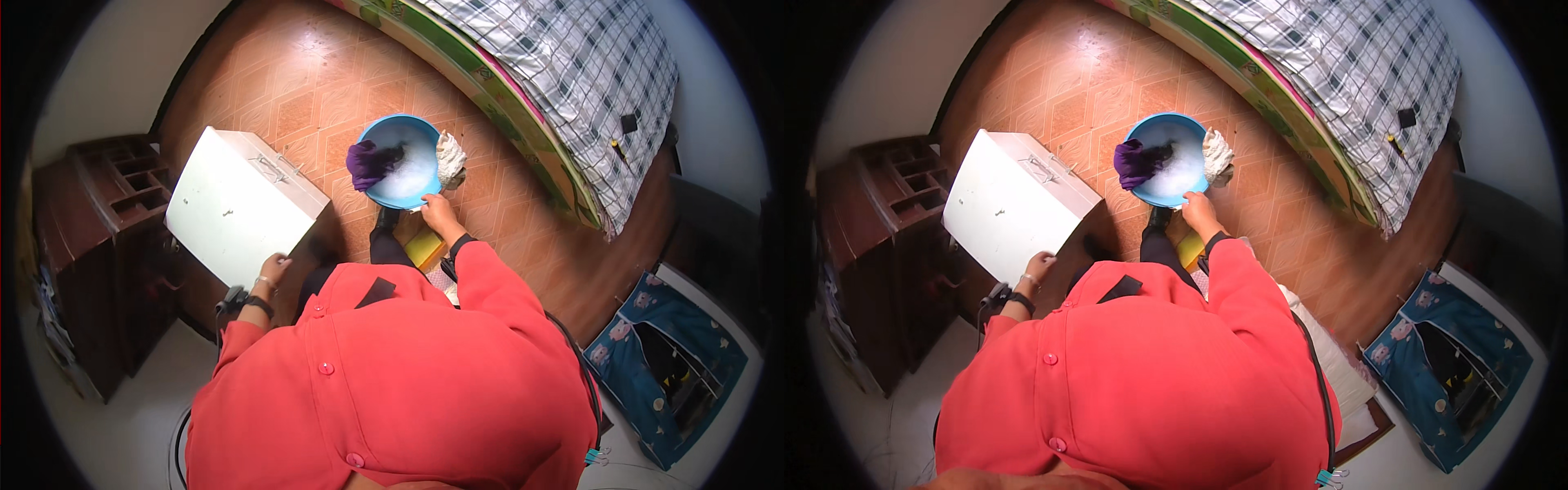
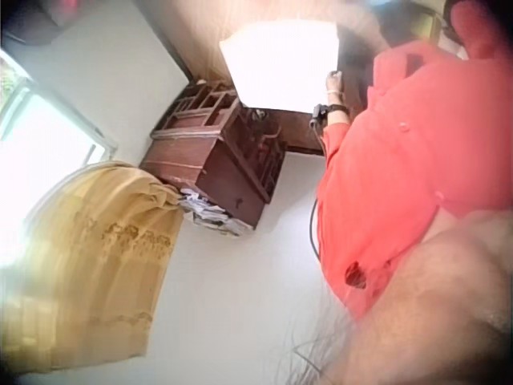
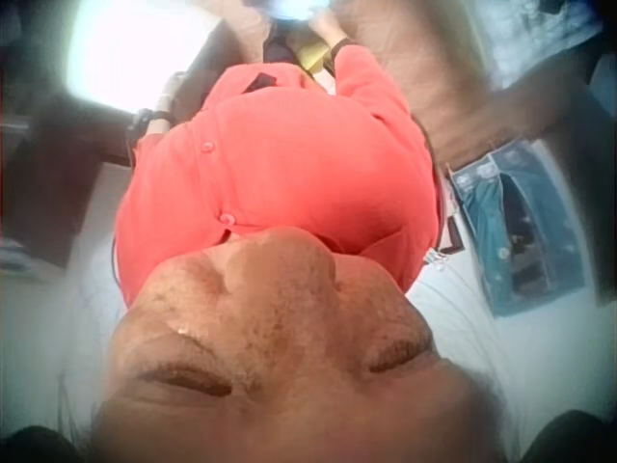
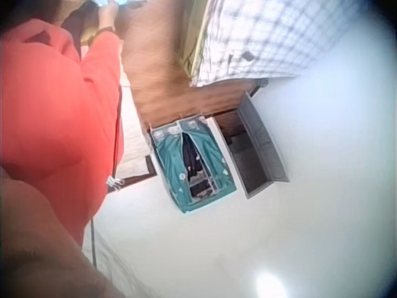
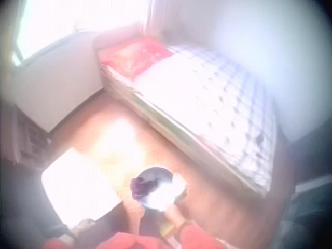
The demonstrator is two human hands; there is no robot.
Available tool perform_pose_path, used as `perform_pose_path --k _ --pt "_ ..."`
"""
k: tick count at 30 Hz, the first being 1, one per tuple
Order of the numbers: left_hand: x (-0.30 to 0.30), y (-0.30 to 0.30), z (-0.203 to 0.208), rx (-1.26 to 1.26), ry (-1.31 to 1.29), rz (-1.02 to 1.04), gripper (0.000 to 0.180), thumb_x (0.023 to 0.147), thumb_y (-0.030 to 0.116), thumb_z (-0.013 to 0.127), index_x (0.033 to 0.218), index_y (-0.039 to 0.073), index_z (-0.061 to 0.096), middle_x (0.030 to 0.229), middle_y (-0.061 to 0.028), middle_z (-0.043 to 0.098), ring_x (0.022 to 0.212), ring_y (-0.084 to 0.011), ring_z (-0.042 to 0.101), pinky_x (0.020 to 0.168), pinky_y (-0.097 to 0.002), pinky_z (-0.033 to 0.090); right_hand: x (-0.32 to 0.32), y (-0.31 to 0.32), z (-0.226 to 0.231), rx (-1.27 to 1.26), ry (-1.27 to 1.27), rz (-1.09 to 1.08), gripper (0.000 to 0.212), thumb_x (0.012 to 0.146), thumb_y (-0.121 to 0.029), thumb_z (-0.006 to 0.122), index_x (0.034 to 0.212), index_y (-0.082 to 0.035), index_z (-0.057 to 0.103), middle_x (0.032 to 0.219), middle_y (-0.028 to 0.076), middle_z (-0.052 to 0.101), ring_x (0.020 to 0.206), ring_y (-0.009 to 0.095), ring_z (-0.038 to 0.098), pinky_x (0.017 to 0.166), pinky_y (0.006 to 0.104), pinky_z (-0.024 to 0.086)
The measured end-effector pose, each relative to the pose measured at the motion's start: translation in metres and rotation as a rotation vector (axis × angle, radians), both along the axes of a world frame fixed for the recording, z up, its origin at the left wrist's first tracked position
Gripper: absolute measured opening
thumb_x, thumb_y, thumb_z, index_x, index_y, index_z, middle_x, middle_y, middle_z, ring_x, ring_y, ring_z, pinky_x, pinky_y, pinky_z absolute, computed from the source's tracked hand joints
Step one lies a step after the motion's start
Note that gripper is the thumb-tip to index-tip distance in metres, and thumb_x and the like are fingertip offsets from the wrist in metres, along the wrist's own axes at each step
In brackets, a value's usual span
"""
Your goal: The recorder organizes items in a room, including clothing and books, and then hand washes a purple cloth in a blue bucket with soapy water.
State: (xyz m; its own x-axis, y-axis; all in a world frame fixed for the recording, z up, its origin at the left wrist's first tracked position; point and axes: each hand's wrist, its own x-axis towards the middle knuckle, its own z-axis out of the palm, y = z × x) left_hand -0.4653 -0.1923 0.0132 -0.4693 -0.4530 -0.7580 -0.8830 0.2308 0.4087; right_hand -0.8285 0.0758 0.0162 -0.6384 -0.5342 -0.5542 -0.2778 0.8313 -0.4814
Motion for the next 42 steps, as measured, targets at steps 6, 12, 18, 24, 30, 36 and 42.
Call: perform_pose_path --k 6,12,18,24,30,36,42 --pt "-0.198 0.028 0.034 0.178 0.301 -0.11 0.021 0.08 0.012 0.053 0.098 0.001 0.054 0.088 -0.0099 0.059 0.083 -0.0154 0.055 0.074 -0.026 0.043 0.0 0.006 -0.025 0.005 -0.043 0.155 0.027 0.071 -0.015 0.057 0.098 -0.009 0.056 0.095 0.016 0.05 0.09 0.033 0.051 0.077 0.0391 0.042" --pt "-0.275 0.015 -0.027 0.006 0.162 -0.152 0.035 0.077 0.015 0.058 0.106 0.0 0.047 0.091 -0.0148 0.057 0.083 -0.0202 0.057 0.076 -0.0279 0.043 0.012 0.033 -0.078 0.081 -0.166 0.147 0.008 0.073 -0.008 0.05 0.079 -0.005 0.055 0.086 0.016 0.05 0.084 0.034 0.052 0.073 0.0412 0.042" --pt "-0.276 0.003 -0.126 -0.249 0.128 -0.103 0.085 0.059 0.028 0.074 0.122 -0.005 0.027 0.116 -0.0272 0.041 0.107 -0.0357 0.043 0.089 -0.0371 0.036 0.023 0.033 -0.094 0.188 -0.129 0.269 0.012 0.078 -0.008 0.039 0.081 -0.002 0.049 0.083 0.019 0.05 0.083 0.036 0.052 0.07 0.0432 0.042" --pt "-0.29 0.012 -0.161 -0.168 0.29 -0.115 0.08 0.058 0.022 0.076 0.12 -0.005 0.032 0.104 -0.0216 0.053 0.097 -0.0289 0.052 0.084 -0.0322 0.041 0.029 0.041 -0.1 0.186 -0.101 0.249 0.022 0.078 -0.007 0.04 0.097 -0.004 0.049 0.087 0.018 0.049 0.081 0.034 0.053 0.069 0.042 0.043" --pt "-0.301 -0.003 -0.162 0.019 0.218 0.019 0.051 0.061 0.019 0.072 0.102 -0.002 0.051 0.088 -0.0197 0.058 0.082 -0.0306 0.057 0.075 -0.0338 0.044 0.012 0.032 -0.075 0.202 -0.192 0.241 0.034 0.075 -0.01 0.051 0.109 -0.007 0.048 0.087 0.017 0.049 0.079 0.033 0.054 0.069 0.0412 0.044" --pt "-0.309 0.014 -0.116 -0.275 0.217 -0.224 0.026 0.069 0.013 0.062 0.09 0.0 0.054 0.084 -0.017 0.057 0.074 -0.027 0.056 0.062 -0.034 0.042 -0.026 -0.006 -0.062 -0.056 -0.138 0.02 0.032 0.076 -0.015 0.052 0.105 -0.004 0.049 0.092 0.019 0.052 0.082 0.034 0.055 0.068 0.0396 0.045" --pt "-0.318 0.056 -0.017 0.504 0.47 0.313 0.025 0.073 0.005 0.058 0.097 0.001 0.049 0.085 -0.002 0.054 0.077 -0.0088 0.049 0.067 -0.0218 0.041 -0.039 -0.038 -0.087 -0.335 -0.657 -0.574 0.071 0.07 -0.035 0.066 0.126 -0.008 0.033 0.111 0.013 0.049 0.09 0.022 0.053 0.076 0.0345 0.043"
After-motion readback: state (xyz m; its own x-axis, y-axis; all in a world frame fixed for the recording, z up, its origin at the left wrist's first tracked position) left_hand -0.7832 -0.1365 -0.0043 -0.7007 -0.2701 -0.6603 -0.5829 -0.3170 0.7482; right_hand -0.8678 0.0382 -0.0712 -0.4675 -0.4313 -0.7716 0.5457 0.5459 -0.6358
